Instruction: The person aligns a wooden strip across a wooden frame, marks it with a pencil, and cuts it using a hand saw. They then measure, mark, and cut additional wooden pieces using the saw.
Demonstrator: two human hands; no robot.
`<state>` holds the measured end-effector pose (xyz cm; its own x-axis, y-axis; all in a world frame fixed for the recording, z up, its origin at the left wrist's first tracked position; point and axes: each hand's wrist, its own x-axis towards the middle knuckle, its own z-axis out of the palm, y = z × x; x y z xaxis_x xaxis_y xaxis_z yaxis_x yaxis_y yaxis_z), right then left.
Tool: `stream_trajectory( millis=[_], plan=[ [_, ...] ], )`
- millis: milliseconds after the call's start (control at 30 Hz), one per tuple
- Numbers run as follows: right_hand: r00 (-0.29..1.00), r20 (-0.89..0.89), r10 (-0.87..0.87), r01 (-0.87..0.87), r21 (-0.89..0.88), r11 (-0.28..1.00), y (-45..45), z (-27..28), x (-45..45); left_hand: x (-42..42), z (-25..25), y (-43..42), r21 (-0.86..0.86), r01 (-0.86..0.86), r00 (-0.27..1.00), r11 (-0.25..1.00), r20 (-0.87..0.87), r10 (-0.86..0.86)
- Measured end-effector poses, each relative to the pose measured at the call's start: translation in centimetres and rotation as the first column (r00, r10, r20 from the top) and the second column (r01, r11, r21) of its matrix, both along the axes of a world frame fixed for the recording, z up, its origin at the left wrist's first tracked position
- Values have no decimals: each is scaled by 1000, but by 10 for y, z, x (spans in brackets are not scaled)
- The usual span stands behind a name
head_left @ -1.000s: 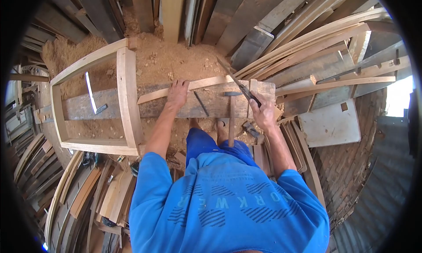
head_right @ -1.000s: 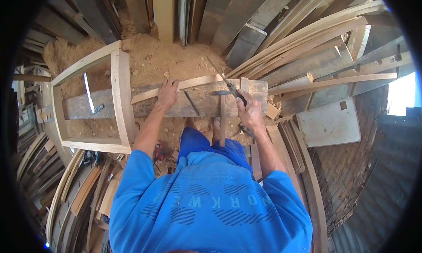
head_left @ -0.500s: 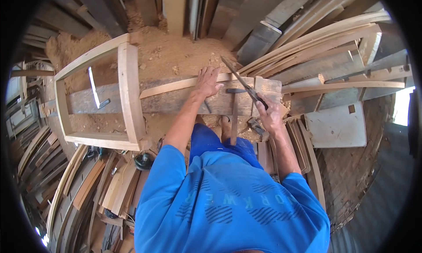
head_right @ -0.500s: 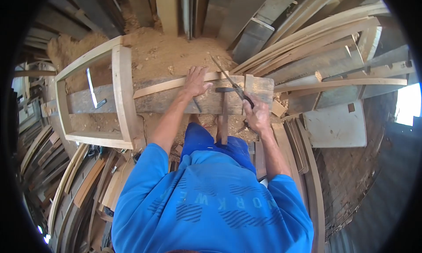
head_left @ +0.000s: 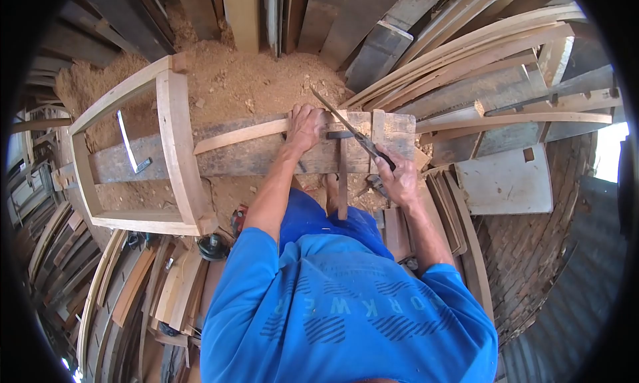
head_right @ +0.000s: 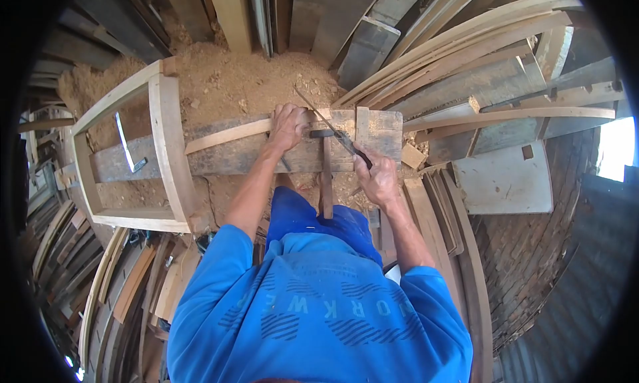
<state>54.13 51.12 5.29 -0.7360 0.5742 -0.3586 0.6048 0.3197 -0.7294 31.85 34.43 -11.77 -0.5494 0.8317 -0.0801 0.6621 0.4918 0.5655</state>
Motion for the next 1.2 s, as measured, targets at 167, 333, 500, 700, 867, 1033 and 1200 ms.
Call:
stream_trajectory(
  millis=[167,333,500,700,867,1033,1200],
  plan=[
    [995,101,1,11,-120,993,9,8,-2,-2,-3,0,4,8,1000,1000,-15,-8],
    [996,-75,42,-41,9,999,21,-1,-4,5,-3,0,10,0,1000,1000,-31,0],
    [993,42,109,-106,-79,991,24,11,-7,1,-3,1,-28,-3,1000,1000,-15,3],
    [997,-45,62,-66,-102,993,19,-14,-37,2,1,1,-58,-9,1000,998,-12,8],
    [993,63,101,-95,-98,991,22,5,-12,3,-3,0,-7,-33,999,999,-1,33],
    [985,-44,170,-167,55,984,12,-61,-67,0,4,6,-40,-63,998,997,-26,62],
    [986,110,122,-105,-149,983,17,-5,-32,9,-2,2,-24,-120,993,992,-7,120]
  ],
)
